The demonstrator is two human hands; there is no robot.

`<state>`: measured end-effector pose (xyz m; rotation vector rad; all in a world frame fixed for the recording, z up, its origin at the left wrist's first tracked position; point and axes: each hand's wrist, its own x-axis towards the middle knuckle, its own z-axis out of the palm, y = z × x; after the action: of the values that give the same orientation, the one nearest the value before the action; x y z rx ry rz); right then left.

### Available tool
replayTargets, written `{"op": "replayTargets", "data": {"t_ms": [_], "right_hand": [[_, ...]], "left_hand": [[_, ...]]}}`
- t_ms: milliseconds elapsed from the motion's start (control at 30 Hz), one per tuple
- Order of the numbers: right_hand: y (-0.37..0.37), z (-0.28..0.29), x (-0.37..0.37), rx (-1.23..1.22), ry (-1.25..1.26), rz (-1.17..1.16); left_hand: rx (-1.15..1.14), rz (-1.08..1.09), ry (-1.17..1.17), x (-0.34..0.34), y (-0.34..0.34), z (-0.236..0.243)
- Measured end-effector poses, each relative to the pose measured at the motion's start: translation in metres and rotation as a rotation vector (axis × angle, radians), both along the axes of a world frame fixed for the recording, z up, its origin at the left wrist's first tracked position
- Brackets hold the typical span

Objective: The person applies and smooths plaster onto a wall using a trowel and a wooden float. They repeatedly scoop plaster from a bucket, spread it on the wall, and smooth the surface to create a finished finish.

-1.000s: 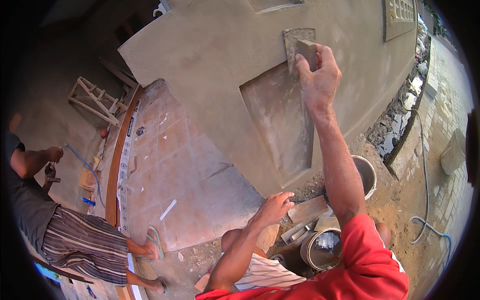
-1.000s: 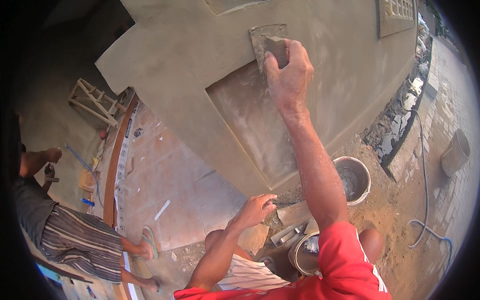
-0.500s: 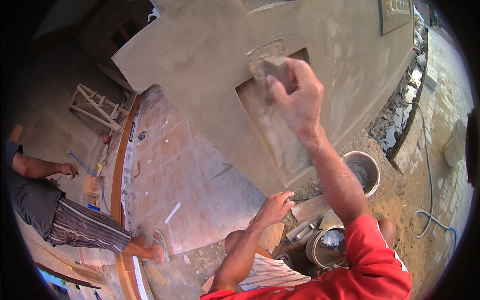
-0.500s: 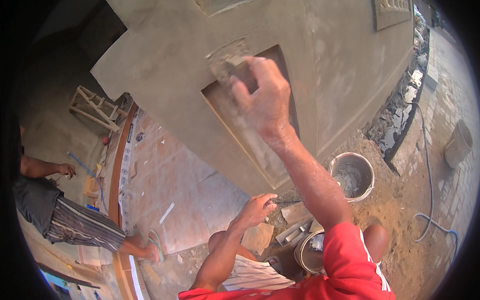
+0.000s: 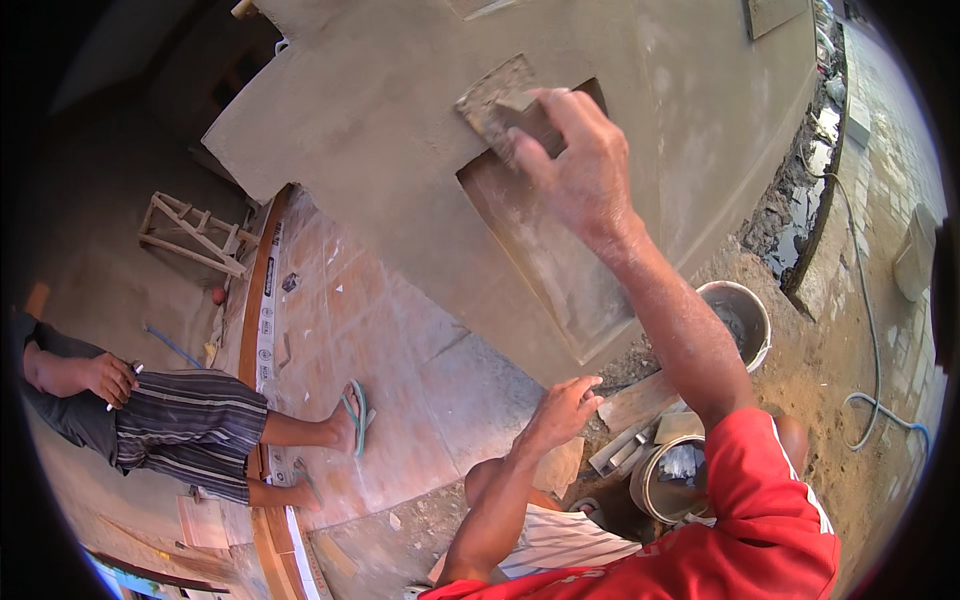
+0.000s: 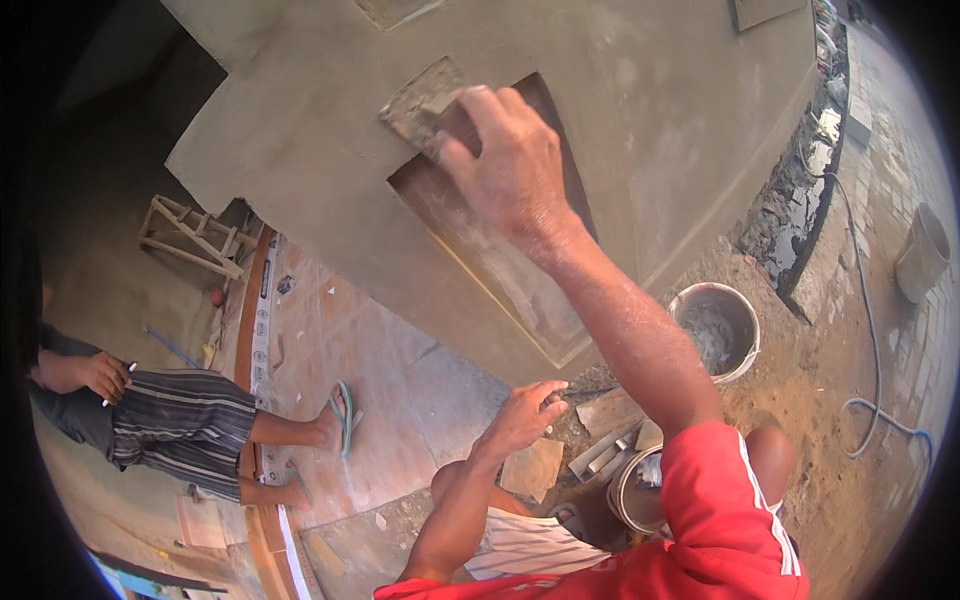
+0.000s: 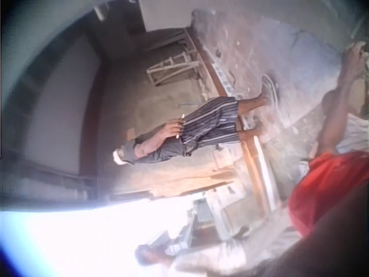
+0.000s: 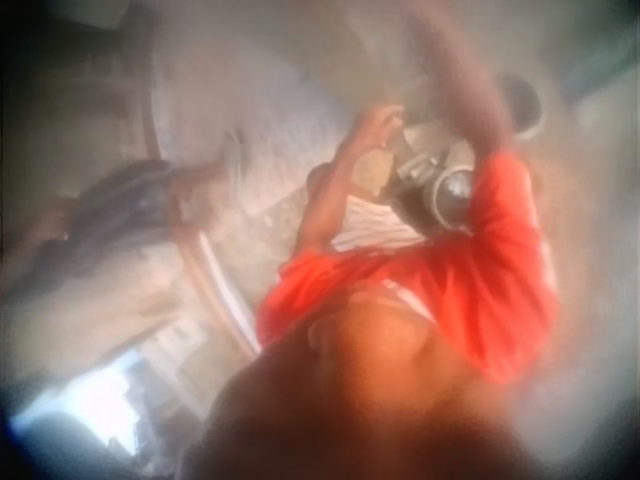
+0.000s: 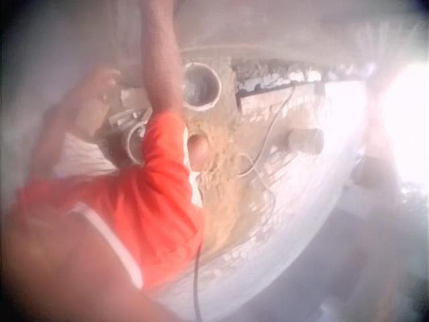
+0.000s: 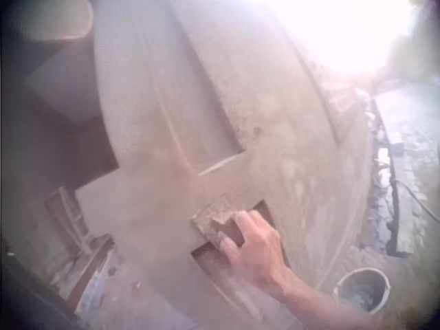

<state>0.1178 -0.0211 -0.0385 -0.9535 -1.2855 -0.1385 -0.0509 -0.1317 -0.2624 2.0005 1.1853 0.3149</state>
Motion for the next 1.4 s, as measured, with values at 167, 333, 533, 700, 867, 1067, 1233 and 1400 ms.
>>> {"op": "replayTargets", "data": {"t_ms": [167, 333, 533, 700, 867, 1067, 1233, 1400], "right_hand": [[0.024, 0.012, 0.049, -0.112, 0.41, 0.065], [-0.001, -0.006, -0.006, 0.006, -0.082, 0.064], [0.004, 0.001, 0.056, -0.182, 0.453, 0.27], [-0.042, -0.037, 0.039, -0.305, 0.924, 1.328], [-0.029, -0.065, 0.013, -0.349, 1.209, 1.761], [-0.025, -0.061, -0.011, -0.339, 1.388, 1.943], [-0.019, -0.056, -0.018, -0.31, 1.42, 2.08], [-0.016, -0.05, -0.02, -0.328, 1.444, 2.16]], "left_hand": [[-0.045, 0.02, -0.01, 0.002, 0.002, 0.011], [-0.018, -0.001, -0.021, 0.002, 0.004, 0.001], [-0.003, 0.02, -0.049, -0.002, 0.003, 0.002], [-0.029, 0.023, -0.057, 0.0, 0.007, 0.002], [-0.014, 0.014, -0.065, 0.005, 0.007, 0.006], [-0.04, 0.038, -0.056, 0.004, 0.007, 0.01], [0.006, 0.039, -0.061, 0.007, 0.009, 0.009], [-0.003, 0.013, -0.042, 0.01, 0.012, 0.009]]}}
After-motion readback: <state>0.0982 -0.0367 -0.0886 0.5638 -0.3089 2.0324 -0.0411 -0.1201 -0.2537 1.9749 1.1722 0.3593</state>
